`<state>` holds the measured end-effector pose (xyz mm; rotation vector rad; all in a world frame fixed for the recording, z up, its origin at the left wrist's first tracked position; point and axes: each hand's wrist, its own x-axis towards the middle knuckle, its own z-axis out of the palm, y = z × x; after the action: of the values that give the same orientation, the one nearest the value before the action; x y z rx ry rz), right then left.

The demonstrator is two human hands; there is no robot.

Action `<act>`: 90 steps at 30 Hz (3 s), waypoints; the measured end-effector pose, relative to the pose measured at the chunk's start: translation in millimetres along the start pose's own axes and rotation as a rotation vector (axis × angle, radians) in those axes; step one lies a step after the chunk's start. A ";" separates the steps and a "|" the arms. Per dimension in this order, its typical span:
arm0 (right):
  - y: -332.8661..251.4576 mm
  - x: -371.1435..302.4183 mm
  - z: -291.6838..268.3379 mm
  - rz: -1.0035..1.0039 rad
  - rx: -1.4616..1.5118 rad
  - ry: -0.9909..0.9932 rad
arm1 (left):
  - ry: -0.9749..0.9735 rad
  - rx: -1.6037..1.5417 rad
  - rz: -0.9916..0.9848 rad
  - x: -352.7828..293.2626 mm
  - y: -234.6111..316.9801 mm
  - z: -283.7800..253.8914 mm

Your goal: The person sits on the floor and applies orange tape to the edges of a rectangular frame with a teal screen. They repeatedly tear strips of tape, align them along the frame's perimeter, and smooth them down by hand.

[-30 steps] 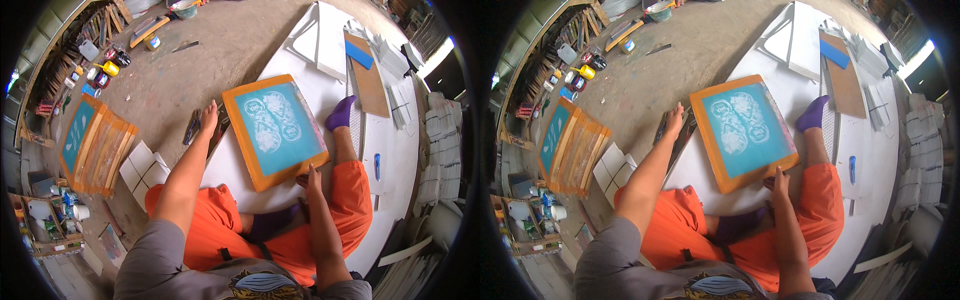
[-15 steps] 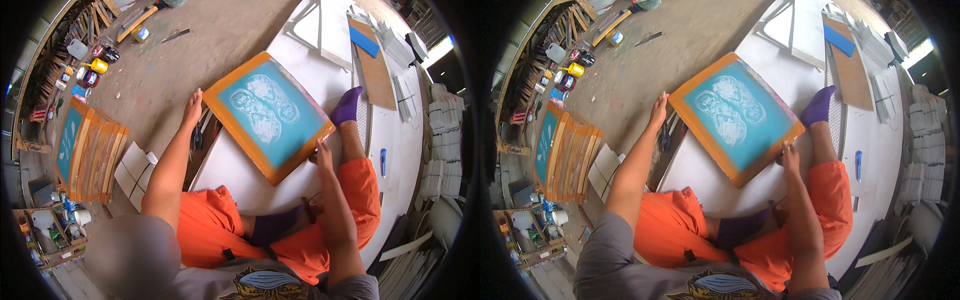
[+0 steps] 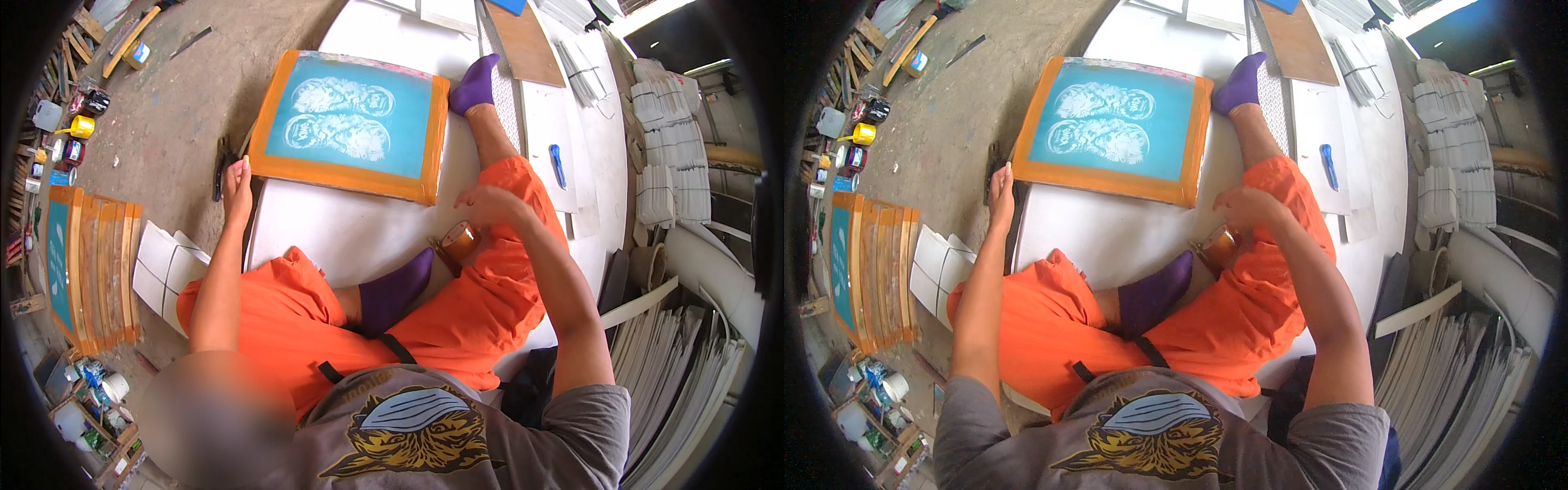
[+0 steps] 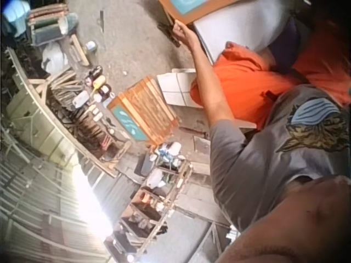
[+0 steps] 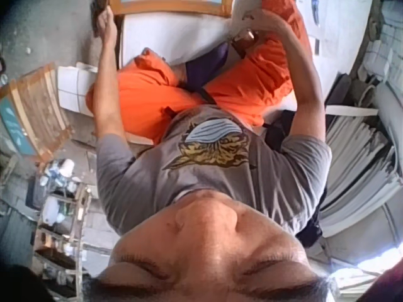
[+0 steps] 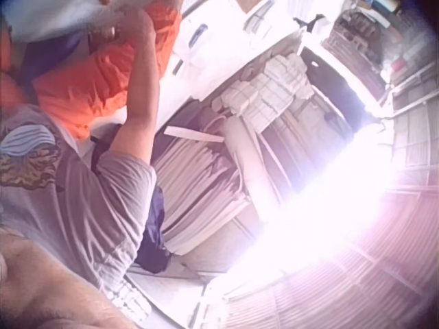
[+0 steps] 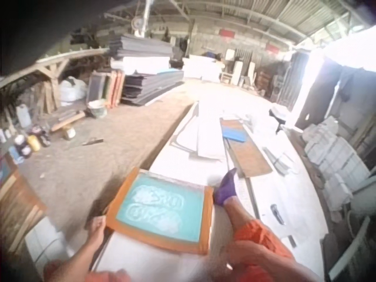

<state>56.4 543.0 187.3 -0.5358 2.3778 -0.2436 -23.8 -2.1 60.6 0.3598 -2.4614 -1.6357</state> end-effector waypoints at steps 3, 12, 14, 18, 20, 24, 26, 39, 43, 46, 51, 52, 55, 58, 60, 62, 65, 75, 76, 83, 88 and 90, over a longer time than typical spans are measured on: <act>-45.1 -30.2 12.3 0.032 -0.135 -0.027 | 0.097 0.135 0.149 -4.5 -0.9 4.1; -32.2 -48.1 34.1 -0.032 0.440 0.342 | 0.086 -0.187 0.092 -96.4 66.9 48.3; -51.9 -57.3 20.8 -0.048 0.703 0.425 | -0.013 -0.463 -0.025 -124.5 94.5 58.8; -101.3 -60.4 15.8 -0.216 1.216 0.474 | -0.215 -0.610 -0.080 -158.7 139.2 69.3; -111.5 -53.1 24.5 -0.365 1.372 0.488 | -0.312 -0.662 -0.105 -174.2 169.1 67.8; -143.4 -47.0 25.9 -0.518 1.727 0.430 | -0.544 -0.765 -0.017 -193.1 190.8 62.2; -149.0 -41.6 28.9 -0.529 1.781 0.417 | -0.644 -0.686 0.176 -201.7 188.7 59.6; -179.9 -42.8 7.1 -0.497 1.233 0.680 | -0.368 -0.335 0.509 -201.7 228.8 34.0; -182.4 -41.2 8.6 -0.450 1.212 0.642 | -0.386 -0.385 0.465 -199.8 232.0 29.9; -181.4 -36.6 11.5 -0.399 1.320 0.596 | -0.440 -0.475 0.361 -201.0 229.0 29.1; -190.0 -38.5 9.7 -0.405 1.501 0.608 | -0.484 -0.646 0.229 -204.9 221.2 31.1; -190.6 -38.1 10.0 -0.419 1.508 0.625 | -0.474 -0.621 0.260 -204.0 218.0 31.1; -192.9 -41.2 7.1 -0.406 1.438 0.640 | -0.445 -0.597 0.353 -200.9 214.2 28.4; -198.3 -43.3 4.4 -0.412 1.289 0.723 | -0.436 -0.660 0.364 -201.3 219.1 24.0; -208.2 -50.1 -3.9 -0.398 1.207 0.765 | -0.472 -0.697 0.267 -203.0 218.7 19.3; -214.9 -58.8 -13.7 -0.410 1.081 0.819 | -0.511 -0.773 0.236 -202.8 219.6 14.5; -217.1 -69.2 -29.4 -0.460 0.881 0.889 | -0.547 -0.780 0.300 -198.4 215.4 9.7; -231.1 -87.3 -85.6 -0.457 0.488 0.845 | -0.542 -0.659 0.578 -185.3 214.8 2.0; -230.8 -86.5 -86.5 -0.451 0.447 0.836 | -0.542 -0.649 0.587 -184.6 215.1 2.4; -230.0 -81.6 -88.3 -0.438 0.394 0.788 | -0.550 -0.574 0.596 -183.3 213.6 0.2; -225.4 -78.6 -79.4 -0.375 0.416 0.725 | -0.545 -0.482 0.635 -185.6 216.6 1.3; -222.5 -78.8 -74.1 -0.319 0.415 0.671 | -0.576 -0.452 0.653 -187.3 214.2 1.7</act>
<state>131.2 380.2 357.9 -0.7054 2.7340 -1.1914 131.9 132.9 256.8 -0.9827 -2.0459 -2.0479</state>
